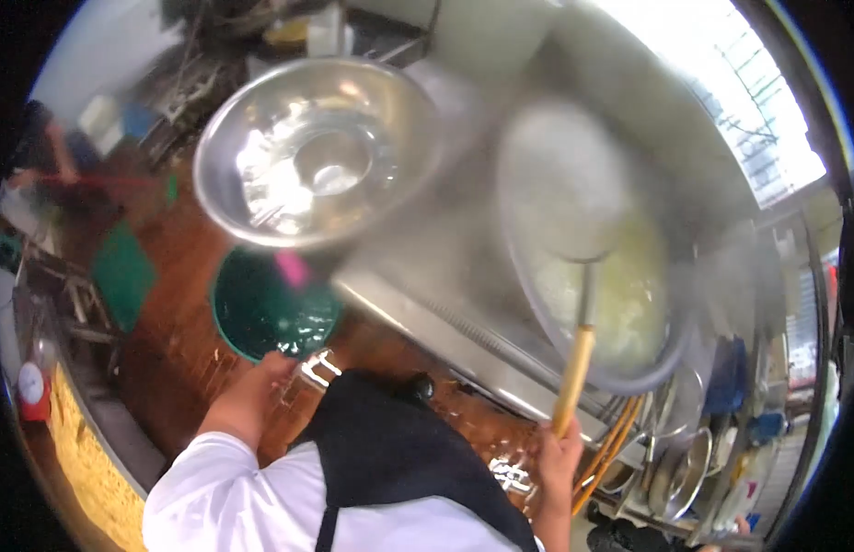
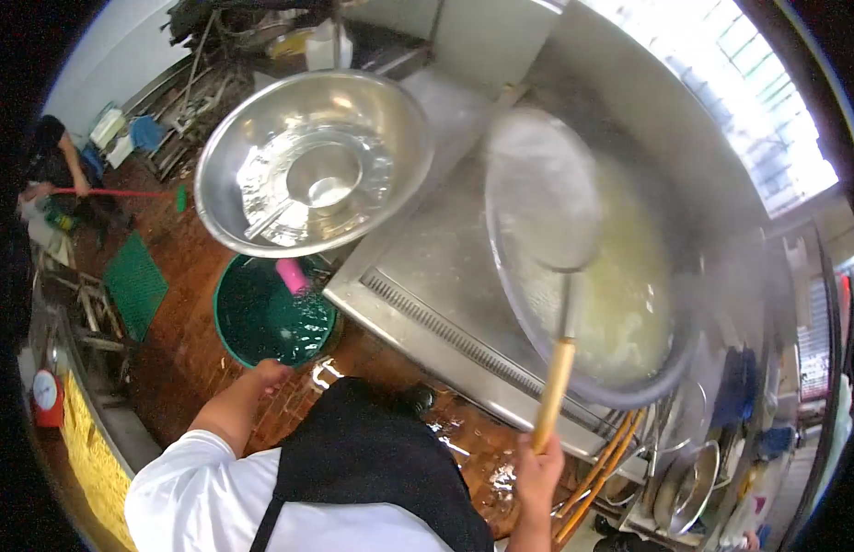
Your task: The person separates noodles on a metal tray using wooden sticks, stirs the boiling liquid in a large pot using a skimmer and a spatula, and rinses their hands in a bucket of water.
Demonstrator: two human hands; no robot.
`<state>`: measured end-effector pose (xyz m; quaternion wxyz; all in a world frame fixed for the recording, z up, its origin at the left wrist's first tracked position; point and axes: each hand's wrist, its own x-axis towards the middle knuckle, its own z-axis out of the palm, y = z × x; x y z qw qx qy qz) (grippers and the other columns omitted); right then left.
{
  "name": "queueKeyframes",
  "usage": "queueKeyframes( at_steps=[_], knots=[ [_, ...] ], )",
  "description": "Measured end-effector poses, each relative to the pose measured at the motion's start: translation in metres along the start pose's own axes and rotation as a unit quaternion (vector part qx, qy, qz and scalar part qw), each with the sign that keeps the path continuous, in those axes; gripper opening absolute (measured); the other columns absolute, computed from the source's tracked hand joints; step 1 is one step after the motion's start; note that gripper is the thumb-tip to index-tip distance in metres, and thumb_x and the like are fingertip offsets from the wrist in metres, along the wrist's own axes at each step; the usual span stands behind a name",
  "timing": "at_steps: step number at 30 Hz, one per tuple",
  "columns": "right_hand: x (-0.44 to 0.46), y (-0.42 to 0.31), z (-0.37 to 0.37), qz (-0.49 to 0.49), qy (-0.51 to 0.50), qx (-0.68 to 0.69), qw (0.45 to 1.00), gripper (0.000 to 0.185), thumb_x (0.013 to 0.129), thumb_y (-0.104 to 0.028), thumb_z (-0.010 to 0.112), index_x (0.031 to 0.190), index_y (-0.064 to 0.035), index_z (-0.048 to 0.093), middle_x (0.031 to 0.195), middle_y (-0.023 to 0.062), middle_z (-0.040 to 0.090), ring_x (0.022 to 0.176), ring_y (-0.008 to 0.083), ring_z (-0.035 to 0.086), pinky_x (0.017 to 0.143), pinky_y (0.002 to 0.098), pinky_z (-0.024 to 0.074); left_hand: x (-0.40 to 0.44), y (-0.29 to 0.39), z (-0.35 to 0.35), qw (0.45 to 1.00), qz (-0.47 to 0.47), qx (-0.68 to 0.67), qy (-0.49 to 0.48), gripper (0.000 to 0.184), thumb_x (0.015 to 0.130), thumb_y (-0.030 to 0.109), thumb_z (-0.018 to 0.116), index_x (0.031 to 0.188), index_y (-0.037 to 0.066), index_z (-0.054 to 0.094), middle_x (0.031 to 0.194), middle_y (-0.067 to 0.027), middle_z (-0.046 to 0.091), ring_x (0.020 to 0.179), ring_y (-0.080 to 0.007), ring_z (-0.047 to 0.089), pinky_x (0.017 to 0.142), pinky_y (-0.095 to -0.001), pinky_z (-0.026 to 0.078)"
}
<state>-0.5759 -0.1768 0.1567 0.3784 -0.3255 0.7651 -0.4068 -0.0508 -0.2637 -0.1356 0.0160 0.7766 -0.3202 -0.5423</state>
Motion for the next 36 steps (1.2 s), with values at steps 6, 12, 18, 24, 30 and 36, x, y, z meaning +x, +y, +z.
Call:
queueKeyframes(
  at_steps=[6,12,18,24,30,36],
  knots=[
    [0.104,0.025,-0.079,-0.151,0.191,0.019,0.970,0.026,0.089,-0.009,0.058,0.113,-0.0053,0.050,0.068,-0.0013,0.049,0.047,0.0069,0.045,0.041,0.0213,0.0376,-0.026,0.050,0.005,0.997,-0.009,-0.042,-0.063,0.028,0.082,0.029,0.064,0.079,0.002,0.067,0.068,-0.0087,0.063,0.053,-0.0200,0.059,0.043,-0.0344,0.042],
    [0.243,0.014,-0.182,-0.037,0.232,0.050,0.971,0.027,0.083,-0.008,0.056,0.109,-0.0037,0.052,0.071,0.0048,0.056,0.051,0.0169,0.053,0.046,0.0307,0.0453,-0.057,0.066,0.015,0.993,0.009,-0.108,-0.051,0.023,0.085,0.027,0.064,0.073,0.008,0.061,0.063,-0.0028,0.056,0.049,-0.0135,0.048,0.042,-0.0305,0.034],
    [0.376,0.055,-0.255,0.036,0.361,-0.307,0.880,0.025,0.086,-0.013,0.046,0.105,0.0026,0.052,0.085,0.0185,0.064,0.077,0.0405,0.060,0.082,0.0452,0.0479,-0.087,0.041,0.015,0.991,-0.077,-0.107,0.018,0.009,0.087,0.019,0.057,0.083,0.012,0.059,0.065,-0.0007,0.052,0.047,-0.0137,0.047,0.039,-0.0279,0.035],
    [0.443,0.018,-0.174,0.193,0.122,-0.225,0.947,0.020,0.085,-0.008,0.048,0.101,0.0039,0.054,0.067,0.0149,0.059,0.057,0.0299,0.060,0.050,0.0450,0.0484,-0.122,0.014,0.038,0.984,-0.156,-0.081,0.007,0.014,0.085,0.024,0.060,0.093,0.013,0.063,0.076,-0.0018,0.060,0.060,-0.0154,0.056,0.048,-0.0331,0.045],
    [0.441,-0.012,-0.117,0.133,0.002,-0.239,0.962,0.016,0.078,-0.011,0.056,0.072,0.0030,0.061,0.059,0.0112,0.060,0.050,0.0256,0.061,0.047,0.0396,0.0483,-0.097,-0.016,0.049,0.991,-0.124,0.014,-0.054,0.021,0.084,0.029,0.061,0.089,0.009,0.065,0.076,-0.0046,0.062,0.058,-0.0165,0.057,0.049,-0.0331,0.047],
    [0.394,-0.031,-0.074,0.135,-0.126,-0.178,0.967,0.014,0.081,-0.007,0.059,0.089,0.0034,0.056,0.067,0.0106,0.059,0.052,0.0228,0.059,0.045,0.0392,0.0488,-0.111,0.049,0.034,0.997,-0.064,-0.030,-0.014,0.024,0.083,0.029,0.063,0.087,0.006,0.064,0.067,-0.0053,0.059,0.047,-0.0152,0.049,0.042,-0.0301,0.040]
  ],
)
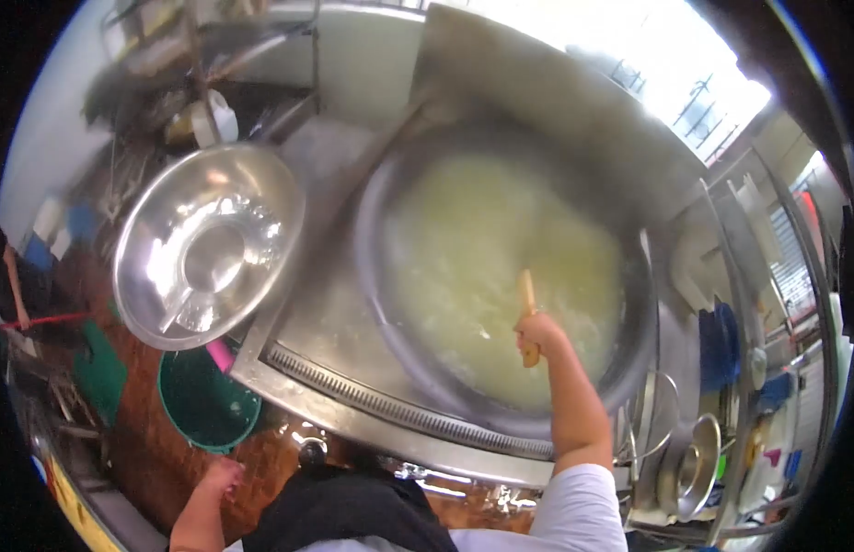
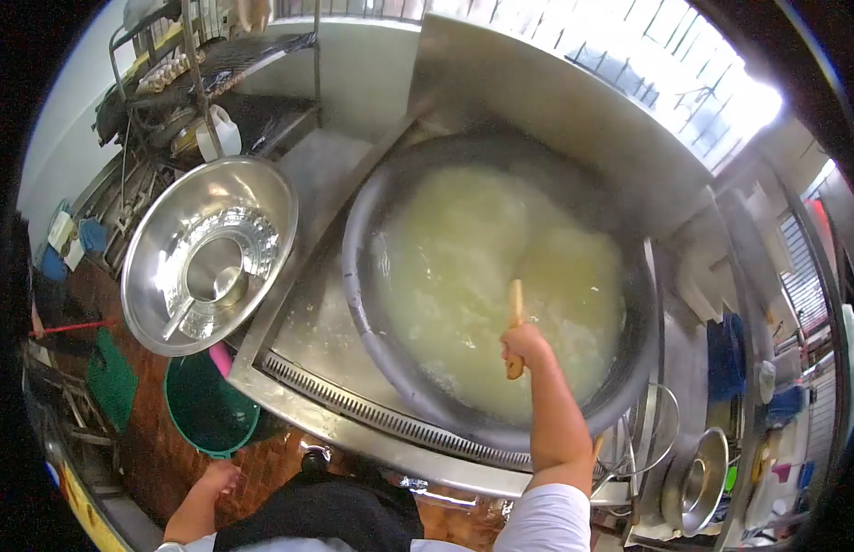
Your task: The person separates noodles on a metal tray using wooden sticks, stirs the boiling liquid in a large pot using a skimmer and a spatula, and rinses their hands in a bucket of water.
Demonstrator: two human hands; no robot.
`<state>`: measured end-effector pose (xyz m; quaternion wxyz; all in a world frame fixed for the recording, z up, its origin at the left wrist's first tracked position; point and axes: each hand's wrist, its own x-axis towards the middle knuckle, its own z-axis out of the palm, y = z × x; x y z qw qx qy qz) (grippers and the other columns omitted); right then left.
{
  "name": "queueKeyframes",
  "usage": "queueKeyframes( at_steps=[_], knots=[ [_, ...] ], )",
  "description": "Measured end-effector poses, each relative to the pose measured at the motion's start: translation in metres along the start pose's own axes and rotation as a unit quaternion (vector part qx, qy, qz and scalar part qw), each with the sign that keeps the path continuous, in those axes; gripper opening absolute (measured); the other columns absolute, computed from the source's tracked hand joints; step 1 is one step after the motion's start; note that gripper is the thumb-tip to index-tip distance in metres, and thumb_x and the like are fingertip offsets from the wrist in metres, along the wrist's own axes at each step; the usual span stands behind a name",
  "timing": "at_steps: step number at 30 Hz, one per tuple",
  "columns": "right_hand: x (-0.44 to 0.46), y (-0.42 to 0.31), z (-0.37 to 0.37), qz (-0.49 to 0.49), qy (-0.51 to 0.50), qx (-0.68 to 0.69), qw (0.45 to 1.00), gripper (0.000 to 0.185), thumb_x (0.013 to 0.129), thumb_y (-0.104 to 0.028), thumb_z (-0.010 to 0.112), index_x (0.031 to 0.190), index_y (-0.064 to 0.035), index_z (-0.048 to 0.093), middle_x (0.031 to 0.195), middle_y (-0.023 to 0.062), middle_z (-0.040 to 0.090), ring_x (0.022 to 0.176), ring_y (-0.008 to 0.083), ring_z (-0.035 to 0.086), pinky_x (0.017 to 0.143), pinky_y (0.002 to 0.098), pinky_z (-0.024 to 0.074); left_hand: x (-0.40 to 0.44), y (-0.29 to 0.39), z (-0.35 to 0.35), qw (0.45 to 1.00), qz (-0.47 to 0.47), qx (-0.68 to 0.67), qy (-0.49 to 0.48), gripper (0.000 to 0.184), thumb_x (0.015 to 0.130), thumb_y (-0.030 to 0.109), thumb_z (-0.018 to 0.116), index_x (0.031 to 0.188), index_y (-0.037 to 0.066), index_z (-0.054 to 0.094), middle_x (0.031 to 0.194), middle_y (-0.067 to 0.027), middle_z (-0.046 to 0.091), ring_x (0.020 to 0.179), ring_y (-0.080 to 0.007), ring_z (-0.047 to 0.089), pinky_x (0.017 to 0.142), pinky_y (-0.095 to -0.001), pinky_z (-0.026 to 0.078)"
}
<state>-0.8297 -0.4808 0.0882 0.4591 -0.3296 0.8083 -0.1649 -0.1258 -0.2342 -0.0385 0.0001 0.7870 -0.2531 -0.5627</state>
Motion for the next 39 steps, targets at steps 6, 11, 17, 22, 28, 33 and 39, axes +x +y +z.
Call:
queueKeyframes(
  at_steps=[6,11,17,22,28,33,39],
  knots=[
    [-0.067,0.020,0.047,-0.012,-0.127,0.228,0.965,0.017,0.082,-0.010,0.061,0.097,-0.0032,0.056,0.067,0.0024,0.054,0.055,0.0149,0.055,0.050,0.0333,0.0478,0.054,-0.020,-0.022,0.996,0.091,0.000,-0.020,0.024,0.083,0.028,0.065,0.085,0.004,0.063,0.065,-0.0056,0.058,0.049,-0.0149,0.051,0.042,-0.0321,0.041],
    [-0.145,0.042,0.074,0.001,-0.246,0.345,0.906,0.031,0.086,-0.013,0.058,0.114,-0.0065,0.050,0.069,-0.0035,0.051,0.052,0.0078,0.050,0.048,0.0267,0.0467,0.072,-0.030,-0.034,0.994,0.060,0.060,-0.064,0.027,0.084,0.030,0.064,0.084,0.002,0.062,0.065,-0.0072,0.059,0.051,-0.0179,0.056,0.041,-0.0344,0.042],
    [-0.245,0.051,0.104,0.028,-0.287,0.461,0.840,0.036,0.088,-0.015,0.058,0.122,-0.0069,0.048,0.069,-0.0030,0.050,0.053,0.0078,0.050,0.045,0.0244,0.0441,0.097,-0.047,-0.042,0.995,-0.010,0.081,-0.055,0.027,0.084,0.031,0.063,0.079,0.004,0.063,0.066,-0.0066,0.060,0.054,-0.0190,0.059,0.041,-0.0354,0.043],
    [-0.313,0.050,0.133,-0.011,-0.178,0.383,0.906,0.038,0.085,-0.013,0.060,0.121,-0.0043,0.050,0.069,0.0006,0.050,0.050,0.0106,0.050,0.047,0.0249,0.0444,0.109,-0.020,-0.038,0.990,0.056,0.119,-0.055,0.031,0.082,0.034,0.064,0.074,0.004,0.065,0.065,-0.0070,0.061,0.053,-0.0186,0.057,0.044,-0.0350,0.044],
    [-0.365,0.065,0.180,-0.024,-0.118,0.355,0.927,0.037,0.085,-0.008,0.061,0.120,-0.0035,0.050,0.071,0.0014,0.053,0.054,0.0121,0.051,0.051,0.0257,0.0469,0.111,0.000,-0.022,0.982,0.144,0.119,-0.029,0.030,0.081,0.034,0.064,0.075,0.005,0.067,0.066,-0.0077,0.063,0.054,-0.0197,0.059,0.048,-0.0357,0.046],
    [-0.377,0.093,0.225,-0.063,-0.036,0.297,0.952,0.036,0.088,0.000,0.058,0.122,-0.0053,0.049,0.073,0.0017,0.056,0.056,0.0108,0.054,0.051,0.0245,0.0479,0.129,-0.008,-0.030,0.984,0.081,0.109,-0.113,0.030,0.081,0.036,0.065,0.086,0.006,0.069,0.076,-0.0080,0.066,0.061,-0.0208,0.061,0.053,-0.0376,0.049],
    [-0.380,0.130,0.248,-0.152,0.053,0.211,0.964,0.038,0.087,0.000,0.057,0.123,-0.0040,0.048,0.081,0.0023,0.057,0.061,0.0102,0.055,0.053,0.0251,0.0469,0.123,0.000,-0.041,0.979,0.060,0.180,-0.075,0.030,0.083,0.032,0.063,0.099,0.008,0.065,0.084,-0.0076,0.066,0.068,-0.0219,0.061,0.062,-0.0421,0.052]
  ],
)
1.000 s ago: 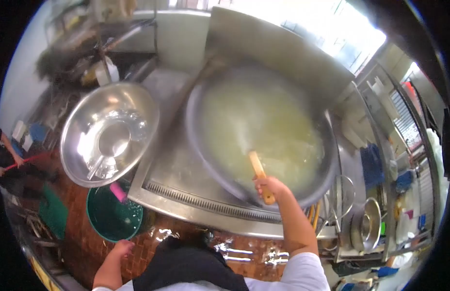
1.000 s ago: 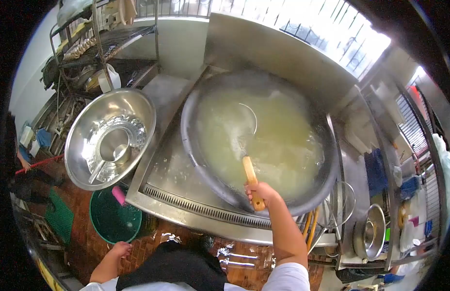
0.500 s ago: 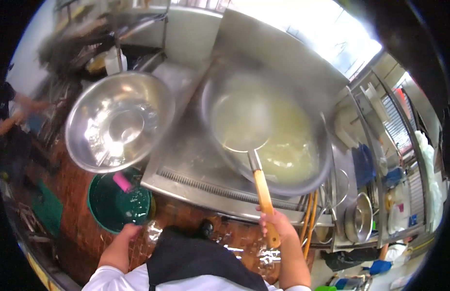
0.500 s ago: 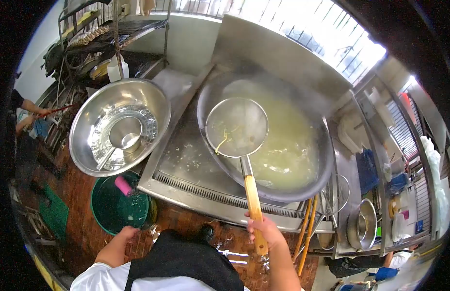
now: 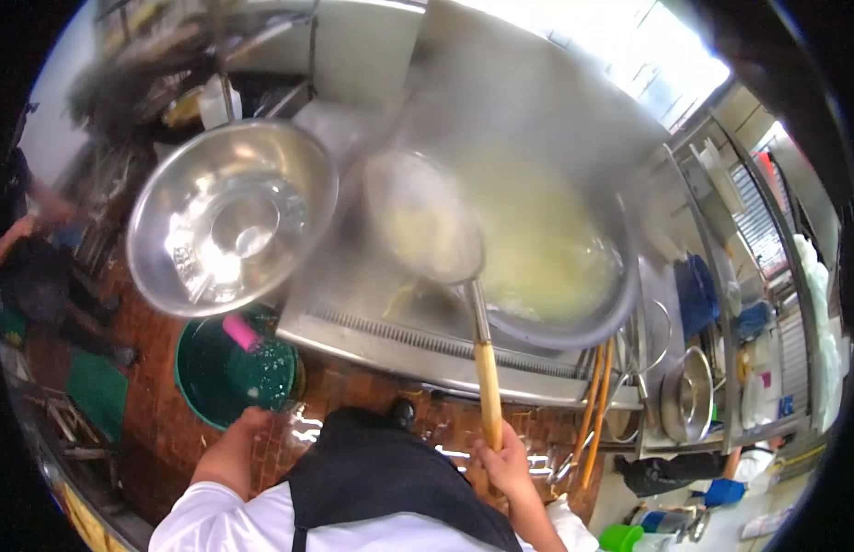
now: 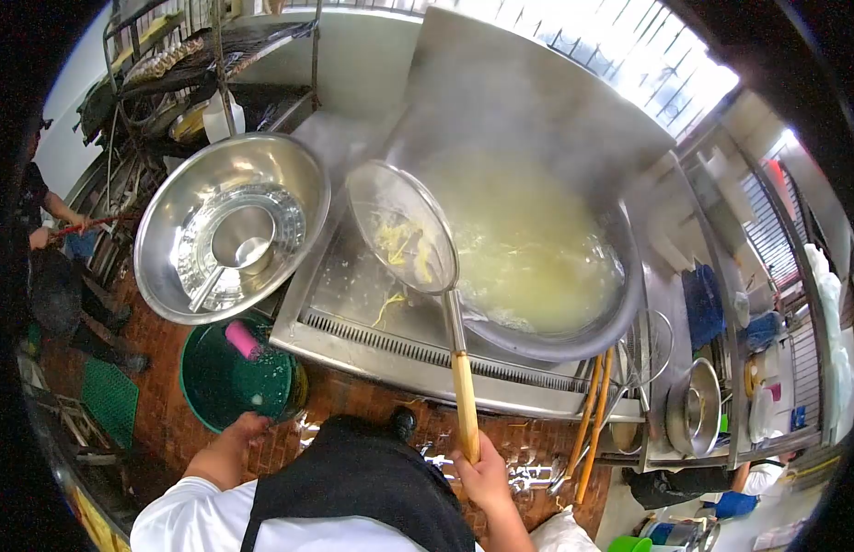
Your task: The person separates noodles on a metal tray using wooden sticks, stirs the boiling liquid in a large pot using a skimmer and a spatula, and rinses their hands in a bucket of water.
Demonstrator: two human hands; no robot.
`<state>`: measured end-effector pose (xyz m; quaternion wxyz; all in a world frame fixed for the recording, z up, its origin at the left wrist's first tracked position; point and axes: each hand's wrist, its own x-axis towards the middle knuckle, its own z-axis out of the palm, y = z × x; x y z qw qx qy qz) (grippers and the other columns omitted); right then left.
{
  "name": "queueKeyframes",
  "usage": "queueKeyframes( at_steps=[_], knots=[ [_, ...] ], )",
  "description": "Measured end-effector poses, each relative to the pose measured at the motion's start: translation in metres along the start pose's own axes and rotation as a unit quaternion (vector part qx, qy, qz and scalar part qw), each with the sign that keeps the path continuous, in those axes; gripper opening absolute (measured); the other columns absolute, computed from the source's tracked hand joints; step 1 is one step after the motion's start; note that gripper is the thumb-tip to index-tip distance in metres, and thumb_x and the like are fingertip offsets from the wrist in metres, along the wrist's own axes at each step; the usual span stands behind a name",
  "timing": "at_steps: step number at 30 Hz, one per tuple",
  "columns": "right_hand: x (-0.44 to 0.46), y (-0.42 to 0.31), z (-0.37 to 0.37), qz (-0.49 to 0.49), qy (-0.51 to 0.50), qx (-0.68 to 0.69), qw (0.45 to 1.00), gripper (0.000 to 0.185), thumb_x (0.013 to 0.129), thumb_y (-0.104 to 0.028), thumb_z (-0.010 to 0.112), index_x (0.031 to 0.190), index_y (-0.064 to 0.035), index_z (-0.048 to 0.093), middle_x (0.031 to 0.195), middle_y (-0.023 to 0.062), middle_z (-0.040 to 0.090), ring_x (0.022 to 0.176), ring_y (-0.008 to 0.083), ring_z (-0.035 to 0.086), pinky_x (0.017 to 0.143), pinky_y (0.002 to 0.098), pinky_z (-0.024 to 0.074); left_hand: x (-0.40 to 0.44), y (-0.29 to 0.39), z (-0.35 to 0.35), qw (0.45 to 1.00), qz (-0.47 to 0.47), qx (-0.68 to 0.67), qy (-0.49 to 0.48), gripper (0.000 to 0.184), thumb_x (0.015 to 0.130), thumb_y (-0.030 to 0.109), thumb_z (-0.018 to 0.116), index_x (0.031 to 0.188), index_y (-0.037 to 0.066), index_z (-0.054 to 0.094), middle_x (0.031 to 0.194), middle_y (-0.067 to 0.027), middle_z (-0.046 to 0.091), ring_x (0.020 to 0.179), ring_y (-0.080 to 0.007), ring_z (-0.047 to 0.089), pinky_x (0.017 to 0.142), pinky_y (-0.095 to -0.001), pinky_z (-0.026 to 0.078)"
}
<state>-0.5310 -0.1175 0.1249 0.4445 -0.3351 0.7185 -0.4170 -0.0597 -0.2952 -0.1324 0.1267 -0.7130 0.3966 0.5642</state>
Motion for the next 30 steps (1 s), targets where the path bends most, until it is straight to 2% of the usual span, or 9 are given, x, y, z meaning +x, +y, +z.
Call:
queueKeyframes(
  at_steps=[5,7,8,11,17,23,25,26,30],
  knots=[
    [0.004,0.002,-0.014,-0.028,0.049,-0.124,0.991,0.041,0.085,-0.006,0.063,0.124,-0.0044,0.053,0.090,0.0061,0.063,0.074,0.0135,0.059,0.067,0.0283,0.0490,0.017,0.003,0.000,1.000,-0.001,-0.011,-0.009,0.035,0.082,0.032,0.064,0.105,0.005,0.063,0.083,-0.0084,0.065,0.067,-0.0235,0.061,0.062,-0.0429,0.052],
    [0.009,0.001,-0.012,-0.092,0.094,-0.210,0.969,0.046,0.083,-0.011,0.067,0.127,-0.0076,0.054,0.093,0.0114,0.067,0.081,0.0185,0.064,0.076,0.0325,0.0505,0.004,0.016,0.002,0.998,0.014,-0.068,-0.009,0.031,0.078,0.035,0.068,0.089,0.007,0.066,0.077,-0.0093,0.064,0.059,-0.0215,0.060,0.050,-0.0381,0.048],
    [0.007,-0.003,-0.014,-0.012,0.061,-0.185,0.981,0.042,0.084,-0.008,0.066,0.124,-0.0017,0.055,0.098,0.0022,0.063,0.091,0.0126,0.057,0.082,0.0275,0.0460,-0.001,0.019,0.003,0.995,0.019,-0.095,-0.009,0.030,0.075,0.037,0.069,0.081,0.007,0.068,0.074,-0.0098,0.063,0.055,-0.0206,0.060,0.044,-0.0356,0.047],
    [0.014,-0.008,-0.019,0.009,0.051,-0.165,0.985,0.043,0.084,-0.008,0.066,0.125,-0.0020,0.054,0.097,0.0025,0.063,0.091,0.0126,0.057,0.082,0.0277,0.0462,0.042,0.005,0.010,0.997,0.046,0.040,0.038,0.032,0.077,0.037,0.067,0.085,0.006,0.066,0.073,-0.0094,0.063,0.053,-0.0208,0.059,0.044,-0.0363,0.046],
    [0.055,-0.007,-0.058,0.013,0.062,-0.043,0.997,0.036,0.084,-0.015,0.067,0.117,-0.0036,0.057,0.087,0.0037,0.062,0.075,0.0150,0.057,0.069,0.0301,0.0487,0.011,0.028,0.018,0.998,-0.017,-0.054,0.038,0.038,0.080,0.036,0.066,0.099,0.003,0.063,0.080,-0.0109,0.067,0.060,-0.0224,0.064,0.046,-0.0357,0.049],
    [0.158,-0.012,-0.160,-0.005,0.218,-0.025,0.976,0.029,0.084,-0.011,0.064,0.111,-0.0041,0.055,0.075,0.0015,0.052,0.067,0.0109,0.050,0.058,0.0283,0.0435,-0.028,0.072,0.019,0.995,-0.017,-0.083,0.048,0.031,0.083,0.031,0.065,0.095,0.003,0.062,0.079,-0.0091,0.066,0.058,-0.0217,0.061,0.047,-0.0363,0.047],
    [0.197,-0.031,-0.210,0.022,0.311,-0.078,0.947,0.033,0.081,-0.010,0.065,0.112,-0.0033,0.055,0.076,0.0080,0.056,0.068,0.0185,0.055,0.061,0.0339,0.0462,-0.030,0.078,0.020,0.995,0.012,-0.083,0.053,0.028,0.083,0.030,0.064,0.092,0.003,0.063,0.077,-0.0079,0.065,0.055,-0.0206,0.059,0.045,-0.0362,0.045],
    [0.229,-0.005,-0.254,-0.095,0.350,-0.286,0.887,0.035,0.079,-0.010,0.062,0.113,-0.0021,0.054,0.081,0.0165,0.060,0.073,0.0297,0.060,0.067,0.0413,0.0481,-0.026,0.073,0.018,0.995,0.032,-0.079,0.046,0.026,0.084,0.029,0.064,0.091,0.004,0.063,0.076,-0.0073,0.064,0.054,-0.0199,0.057,0.045,-0.0360,0.043],
    [0.290,-0.050,-0.330,0.070,0.367,-0.377,0.848,0.031,0.081,-0.011,0.052,0.110,0.0004,0.054,0.100,0.0253,0.064,0.099,0.0414,0.061,0.084,0.0476,0.0472,-0.051,0.065,0.031,0.979,0.045,-0.194,0.035,0.024,0.085,0.028,0.063,0.088,0.004,0.062,0.071,-0.0062,0.061,0.053,-0.0182,0.055,0.043,-0.0355,0.041]
  ],
)
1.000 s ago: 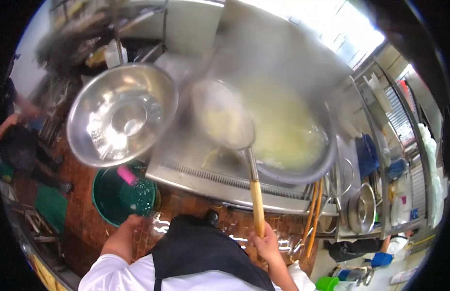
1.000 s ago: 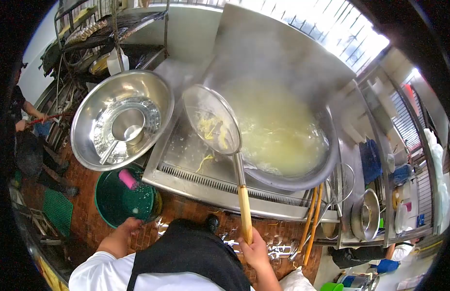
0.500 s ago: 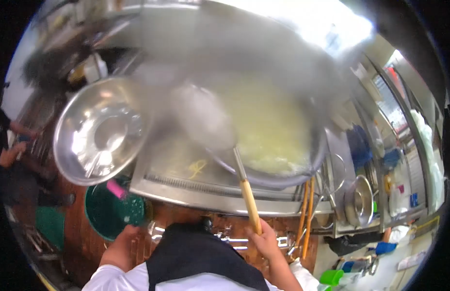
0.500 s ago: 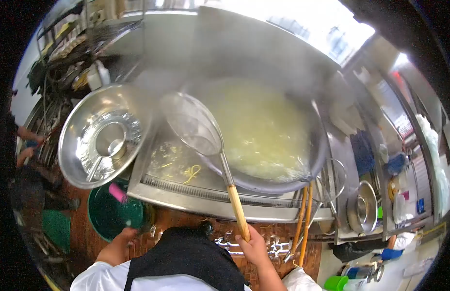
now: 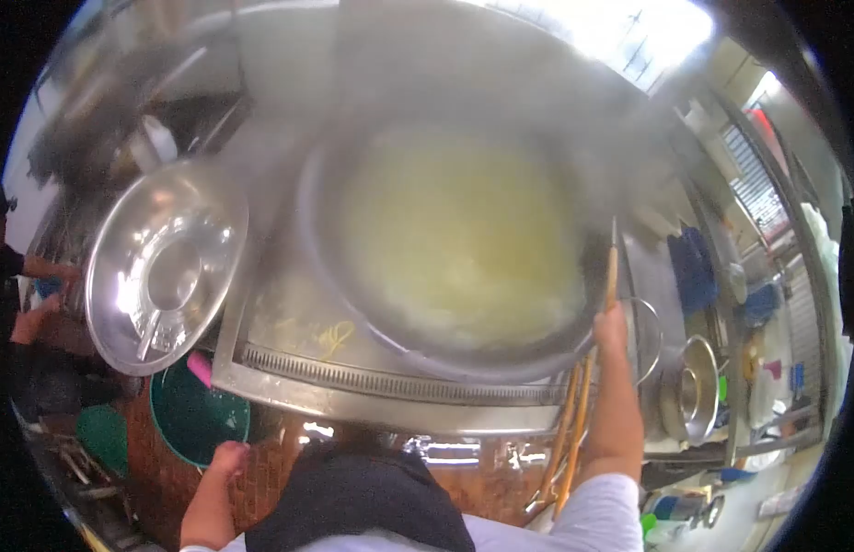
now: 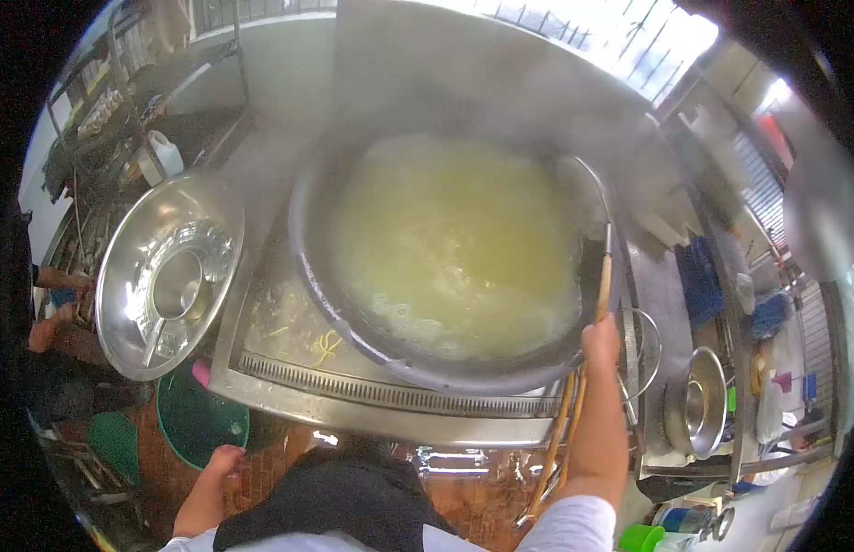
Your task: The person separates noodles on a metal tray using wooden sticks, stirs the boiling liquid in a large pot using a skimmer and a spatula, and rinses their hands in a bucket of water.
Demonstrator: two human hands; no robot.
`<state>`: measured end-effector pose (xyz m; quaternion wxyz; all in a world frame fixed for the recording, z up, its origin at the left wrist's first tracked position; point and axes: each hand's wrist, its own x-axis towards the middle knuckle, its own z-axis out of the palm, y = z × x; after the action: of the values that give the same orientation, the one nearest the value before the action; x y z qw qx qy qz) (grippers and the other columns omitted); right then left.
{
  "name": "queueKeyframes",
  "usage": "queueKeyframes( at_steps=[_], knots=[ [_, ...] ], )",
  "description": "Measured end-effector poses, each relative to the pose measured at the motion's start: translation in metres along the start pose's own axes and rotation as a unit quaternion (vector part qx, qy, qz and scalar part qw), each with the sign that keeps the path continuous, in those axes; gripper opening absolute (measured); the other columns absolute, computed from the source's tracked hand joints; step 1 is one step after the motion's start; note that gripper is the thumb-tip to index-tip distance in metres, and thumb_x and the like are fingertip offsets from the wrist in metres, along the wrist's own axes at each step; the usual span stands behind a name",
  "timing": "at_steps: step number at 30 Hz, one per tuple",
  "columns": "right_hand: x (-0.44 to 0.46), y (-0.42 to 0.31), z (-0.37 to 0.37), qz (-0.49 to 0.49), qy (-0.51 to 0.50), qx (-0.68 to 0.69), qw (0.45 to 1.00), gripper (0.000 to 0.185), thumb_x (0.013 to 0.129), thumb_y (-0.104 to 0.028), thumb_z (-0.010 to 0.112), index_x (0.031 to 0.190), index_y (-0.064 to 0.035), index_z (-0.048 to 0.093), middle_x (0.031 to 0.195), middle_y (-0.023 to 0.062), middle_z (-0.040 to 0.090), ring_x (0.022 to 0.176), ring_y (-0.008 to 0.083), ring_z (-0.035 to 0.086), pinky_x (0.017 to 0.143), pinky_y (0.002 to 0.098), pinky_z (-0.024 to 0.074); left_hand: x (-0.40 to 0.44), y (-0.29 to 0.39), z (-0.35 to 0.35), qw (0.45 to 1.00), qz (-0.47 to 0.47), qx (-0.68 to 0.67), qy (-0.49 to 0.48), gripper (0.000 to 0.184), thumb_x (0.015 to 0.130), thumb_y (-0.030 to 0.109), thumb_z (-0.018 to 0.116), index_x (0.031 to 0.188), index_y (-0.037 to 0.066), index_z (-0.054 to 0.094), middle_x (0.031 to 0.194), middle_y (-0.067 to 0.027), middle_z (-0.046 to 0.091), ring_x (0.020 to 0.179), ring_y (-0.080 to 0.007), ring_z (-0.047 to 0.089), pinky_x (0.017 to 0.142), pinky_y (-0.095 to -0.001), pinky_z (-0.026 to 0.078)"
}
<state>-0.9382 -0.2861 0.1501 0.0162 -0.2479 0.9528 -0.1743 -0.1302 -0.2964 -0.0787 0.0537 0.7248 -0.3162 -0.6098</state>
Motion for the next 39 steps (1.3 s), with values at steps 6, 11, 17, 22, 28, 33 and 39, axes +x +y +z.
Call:
queueKeyframes(
  at_steps=[6,11,17,22,28,33,39],
  knots=[
    [0.023,-0.006,0.036,0.132,-0.239,-0.025,0.962,0.024,0.080,-0.002,0.055,0.103,0.0037,0.059,0.086,0.0204,0.067,0.070,0.0307,0.069,0.054,0.0424,0.0526,-0.024,-0.028,0.019,0.991,-0.119,0.032,0.053,0.019,0.086,0.025,0.061,0.083,0.007,0.059,0.071,-0.0051,0.058,0.056,-0.0185,0.056,0.044,-0.0330,0.043],
    [-0.013,0.006,0.004,0.076,-0.405,-0.050,0.910,0.016,0.080,-0.005,0.061,0.095,-0.0005,0.059,0.072,0.0104,0.061,0.056,0.0225,0.061,0.048,0.0381,0.0501,-0.028,-0.049,0.024,0.991,-0.125,0.000,0.043,0.019,0.087,0.027,0.060,0.083,0.008,0.059,0.070,-0.0045,0.058,0.055,-0.0178,0.056,0.047,-0.0349,0.046],
    [-0.093,0.018,-0.027,0.131,-0.522,0.132,0.832,0.014,0.081,-0.009,0.063,0.093,-0.0046,0.056,0.071,0.0040,0.055,0.053,0.0170,0.055,0.047,0.0335,0.0486,-0.014,-0.041,0.020,0.990,-0.126,0.059,0.017,0.020,0.086,0.027,0.060,0.081,0.008,0.058,0.069,-0.0047,0.057,0.052,-0.0174,0.053,0.042,-0.0326,0.042],
    [-0.152,-0.007,-0.047,0.168,-0.572,0.209,0.775,0.024,0.084,-0.013,0.062,0.105,-0.0066,0.051,0.068,-0.0004,0.048,0.052,0.0120,0.051,0.045,0.0304,0.0449,-0.006,0.000,0.013,0.991,-0.067,0.119,-0.012,0.024,0.086,0.027,0.062,0.083,0.004,0.058,0.064,-0.0032,0.052,0.051,-0.0159,0.051,0.039,-0.0309,0.039],
    [-0.205,-0.012,-0.047,0.233,-0.635,0.381,0.630,0.030,0.086,-0.011,0.060,0.114,-0.0060,0.048,0.066,-0.0019,0.047,0.051,0.0097,0.047,0.045,0.0243,0.0412,0.009,0.018,0.004,0.994,0.009,0.103,-0.025,0.029,0.085,0.031,0.063,0.085,0.002,0.061,0.068,-0.0044,0.056,0.053,-0.0172,0.052,0.044,-0.0337,0.045],
    [-0.266,-0.024,-0.045,0.231,-0.610,0.459,0.604,0.032,0.086,-0.009,0.059,0.117,-0.0036,0.050,0.066,-0.0004,0.048,0.049,0.0085,0.048,0.042,0.0213,0.0407,0.020,0.005,-0.014,0.983,-0.018,0.179,-0.042,0.031,0.086,0.033,0.062,0.100,0.006,0.060,0.086,-0.0075,0.062,0.070,-0.0205,0.060,0.053,-0.0368,0.047],
    [-0.340,-0.049,-0.060,0.161,-0.564,0.429,0.687,0.032,0.085,-0.011,0.064,0.114,-0.0043,0.054,0.066,-0.0013,0.051,0.049,0.0094,0.050,0.044,0.0220,0.0429,0.038,-0.042,-0.038,0.979,-0.082,0.185,-0.031,0.030,0.085,0.036,0.061,0.089,0.007,0.066,0.074,-0.0056,0.061,0.059,-0.0195,0.060,0.050,-0.0385,0.051]
  ],
)
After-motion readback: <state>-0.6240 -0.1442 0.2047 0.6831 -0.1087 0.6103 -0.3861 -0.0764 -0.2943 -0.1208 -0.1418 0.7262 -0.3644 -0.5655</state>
